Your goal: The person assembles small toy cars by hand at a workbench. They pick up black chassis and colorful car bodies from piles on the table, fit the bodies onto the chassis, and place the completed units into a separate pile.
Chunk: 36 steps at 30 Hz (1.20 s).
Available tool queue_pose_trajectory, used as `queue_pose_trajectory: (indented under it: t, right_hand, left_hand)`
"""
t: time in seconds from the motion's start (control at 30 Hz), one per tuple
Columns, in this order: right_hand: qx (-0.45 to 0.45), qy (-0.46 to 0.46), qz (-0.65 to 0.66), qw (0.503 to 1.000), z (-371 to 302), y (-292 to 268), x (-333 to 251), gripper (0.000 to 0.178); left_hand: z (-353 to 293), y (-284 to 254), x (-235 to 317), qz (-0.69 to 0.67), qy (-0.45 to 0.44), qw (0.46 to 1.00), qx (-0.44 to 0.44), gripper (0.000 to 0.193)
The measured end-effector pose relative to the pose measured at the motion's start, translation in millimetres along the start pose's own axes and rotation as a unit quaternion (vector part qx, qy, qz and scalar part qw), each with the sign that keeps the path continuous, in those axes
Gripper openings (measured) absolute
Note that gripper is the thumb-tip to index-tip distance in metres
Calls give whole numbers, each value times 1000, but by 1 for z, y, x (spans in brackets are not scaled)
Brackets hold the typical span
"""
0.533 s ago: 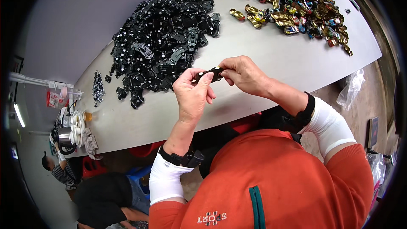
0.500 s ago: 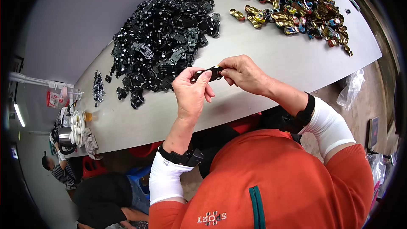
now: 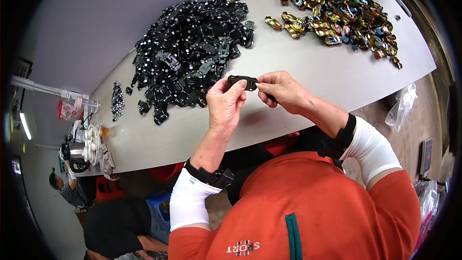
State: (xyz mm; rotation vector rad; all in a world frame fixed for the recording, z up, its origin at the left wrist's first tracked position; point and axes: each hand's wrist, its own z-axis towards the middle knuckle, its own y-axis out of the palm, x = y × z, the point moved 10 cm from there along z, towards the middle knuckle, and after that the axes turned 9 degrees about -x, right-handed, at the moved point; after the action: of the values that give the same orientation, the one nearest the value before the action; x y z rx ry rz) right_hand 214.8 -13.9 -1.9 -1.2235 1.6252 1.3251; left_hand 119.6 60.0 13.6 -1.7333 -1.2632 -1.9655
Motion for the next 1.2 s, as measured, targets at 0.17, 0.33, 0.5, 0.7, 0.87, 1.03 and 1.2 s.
queue_pose_trajectory:
  t: [0.17, 0.33, 0.5, 0.7, 0.87, 1.03, 1.2]
  right_hand:
    - [-87, 19, -21, 996, -5, 23, -2, 17]
    - [-83, 23, -153, 985, -21, 2, -27, 22]
    - [-149, 0, -183, 972, -19, 18, -31, 17]
    - [-177, 12, -156, 972, -17, 20, -20, 15]
    - [-191, 12, -123, 974, -16, 21, -17, 14]
    - [-185, 8, -103, 977, -16, 21, -17, 12]
    - [-124, -10, -179, 976, -11, 16, -18, 7]
  left_hand:
    - [-1, 7, 5, -68, 87, 994, 0, 13]
    - [-10, 12, -6, 91, 0, 986, -137, 18]
    - [-17, 17, -16, 132, -31, 974, -182, 17]
    - [-19, 17, -22, 146, -82, 963, -210, 17]
    - [-18, 16, -22, 159, -89, 961, -209, 15]
    - [-17, 16, -22, 183, -75, 958, -206, 14]
    - [-19, 17, -23, 193, -79, 961, -178, 13]
